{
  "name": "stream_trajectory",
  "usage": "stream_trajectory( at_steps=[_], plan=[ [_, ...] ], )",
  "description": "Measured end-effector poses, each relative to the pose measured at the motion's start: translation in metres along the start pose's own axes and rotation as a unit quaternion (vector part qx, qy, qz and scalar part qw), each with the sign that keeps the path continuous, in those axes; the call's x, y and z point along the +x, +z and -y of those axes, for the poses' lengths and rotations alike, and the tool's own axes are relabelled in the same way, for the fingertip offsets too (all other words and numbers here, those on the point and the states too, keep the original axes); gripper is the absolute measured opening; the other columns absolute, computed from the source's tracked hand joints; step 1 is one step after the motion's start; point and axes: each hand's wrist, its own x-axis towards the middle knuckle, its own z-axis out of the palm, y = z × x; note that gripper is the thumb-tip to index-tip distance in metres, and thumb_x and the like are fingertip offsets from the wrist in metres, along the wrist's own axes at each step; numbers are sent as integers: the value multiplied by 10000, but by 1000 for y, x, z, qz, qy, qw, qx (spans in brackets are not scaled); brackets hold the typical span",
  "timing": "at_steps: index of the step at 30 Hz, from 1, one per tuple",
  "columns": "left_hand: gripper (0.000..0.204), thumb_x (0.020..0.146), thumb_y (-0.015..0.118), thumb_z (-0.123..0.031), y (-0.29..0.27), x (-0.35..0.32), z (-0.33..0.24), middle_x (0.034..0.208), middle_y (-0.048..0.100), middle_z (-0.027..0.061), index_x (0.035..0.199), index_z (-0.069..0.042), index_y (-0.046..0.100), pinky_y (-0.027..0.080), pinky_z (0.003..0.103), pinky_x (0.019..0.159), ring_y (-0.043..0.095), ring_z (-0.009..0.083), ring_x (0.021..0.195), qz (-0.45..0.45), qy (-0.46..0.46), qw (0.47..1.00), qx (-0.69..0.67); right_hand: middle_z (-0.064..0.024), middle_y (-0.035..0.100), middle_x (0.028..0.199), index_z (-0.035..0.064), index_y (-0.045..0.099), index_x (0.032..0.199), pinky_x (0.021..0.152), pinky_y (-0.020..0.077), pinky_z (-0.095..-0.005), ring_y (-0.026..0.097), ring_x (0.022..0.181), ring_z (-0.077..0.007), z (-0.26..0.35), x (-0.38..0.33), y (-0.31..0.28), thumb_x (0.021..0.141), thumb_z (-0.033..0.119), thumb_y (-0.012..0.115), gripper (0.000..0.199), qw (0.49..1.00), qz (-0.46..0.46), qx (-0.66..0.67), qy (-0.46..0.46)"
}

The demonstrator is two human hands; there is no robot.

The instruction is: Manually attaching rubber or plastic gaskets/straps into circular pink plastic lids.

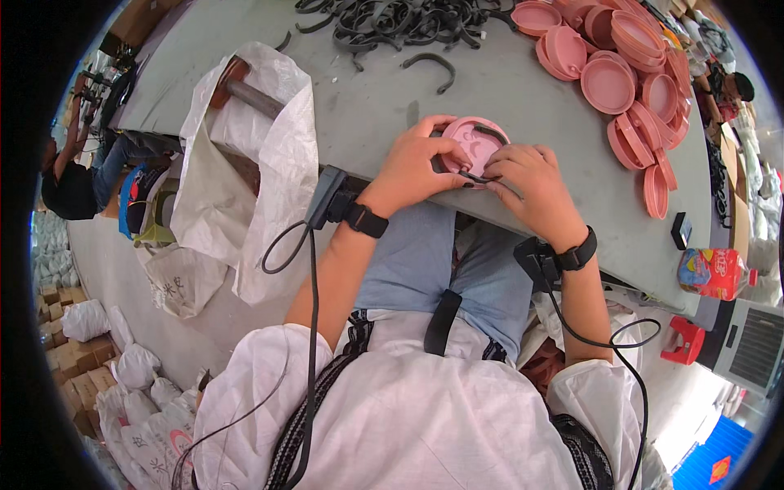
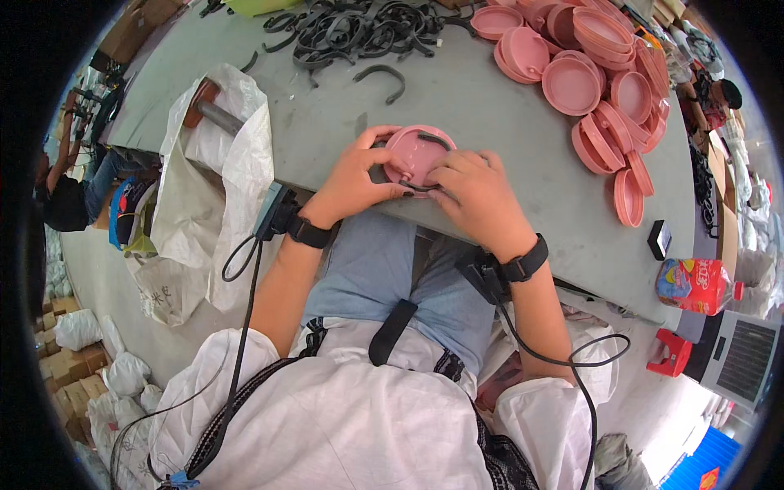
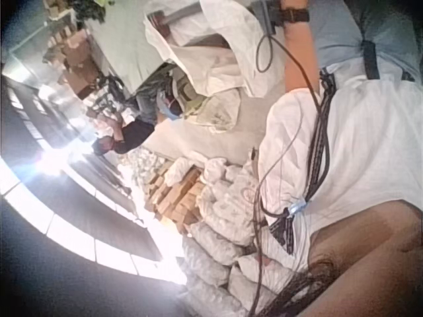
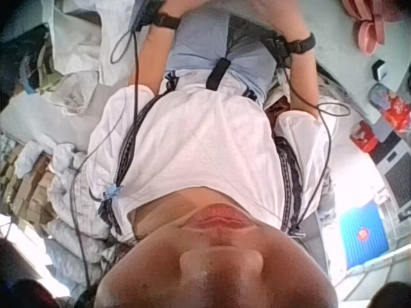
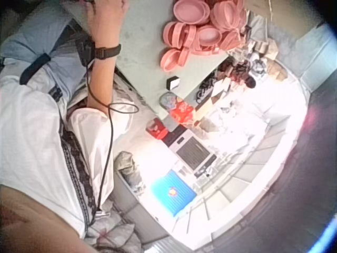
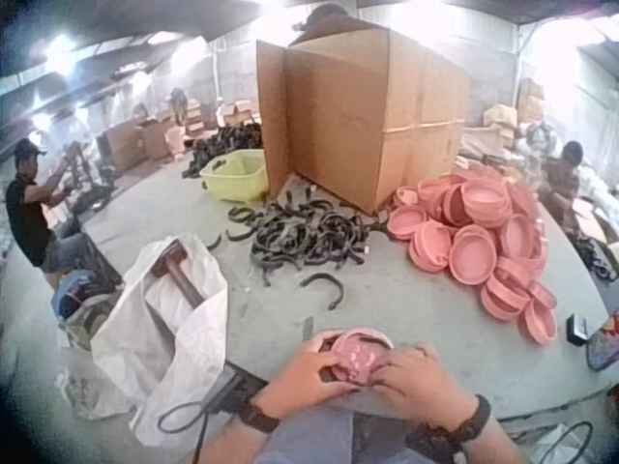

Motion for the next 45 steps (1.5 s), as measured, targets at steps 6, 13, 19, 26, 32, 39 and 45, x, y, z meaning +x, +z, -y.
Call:
stream_trajectory(
  at_steps=[6, 13, 19, 26, 32, 39, 45],
  plan=[
    [253, 631, 793, -147, -3, 3, -5, 1288, 485, 124, 860, -92, 701, 435, 394, 935, 498, 313, 1159, 26, -13, 999, 26, -30, 588, 930, 94, 615, 904, 867, 382, -369, 551, 943, -231, 6, 7, 10, 686, 133, 705, 239, 999, -19, 30, 27],
    [259, 662, 785, -218, -8, 3, 8, 1270, 512, 89, 910, -172, 730, 414, 402, 969, 501, 289, 1151, 38, 22, 999, 15, -28, 587, 863, 89, 625, 880, 847, 386, -363, 546, 913, -238, 10, 9, 17, 675, 143, 713, 229, 997, -20, 53, 55],
    [311, 679, 722, -30, -11, 2, 6, 1316, 474, 127, 983, -94, 711, 406, 380, 1008, 494, 295, 1190, 71, 13, 997, -28, -38, 608, 798, 88, 627, 888, 827, 395, -370, 562, 860, -243, 10, 6, 23, 674, 135, 760, 257, 993, -62, 76, 71],
    [271, 682, 747, -129, -9, 2, 12, 1251, 531, 140, 951, -155, 730, 454, 381, 922, 566, 315, 1063, 30, 57, 998, -6, -52, 611, 778, 74, 615, 936, 735, 433, -373, 558, 790, -265, 16, 10, 20, 687, 120, 763, 294, 989, -37, 98, 102],
    [373, 658, 765, -180, -11, 5, 15, 1270, 524, 152, 1013, -122, 666, 450, 393, 927, 561, 336, 1077, 30, 74, 997, 0, -67, 609, 782, 46, 605, 905, 693, 448, -377, 558, 780, -281, 18, 13, 24, 685, 152, 770, 294, 986, -53, 101, 122],
    [461, 609, 814, -313, -10, 1, 3, 1288, 518, 152, 987, -114, 640, 443, 398, 935, 553, 343, 1089, 13, 96, 993, 59, -61, 608, 813, 59, 620, 878, 762, 427, -388, 566, 808, -268, 19, 17, 31, 677, 176, 775, 280, 990, -60, 55, 114],
    [521, 555, 842, -432, 0, 0, 6, 1206, 575, 144, 899, -85, 662, 461, 400, 887, 578, 329, 1045, -33, 47, 998, 37, -49, 600, 779, 67, 606, 837, 812, 378, -389, 565, 809, -266, 24, 11, 42, 696, 157, 752, 222, 987, -116, 7, 108]
  ],
)
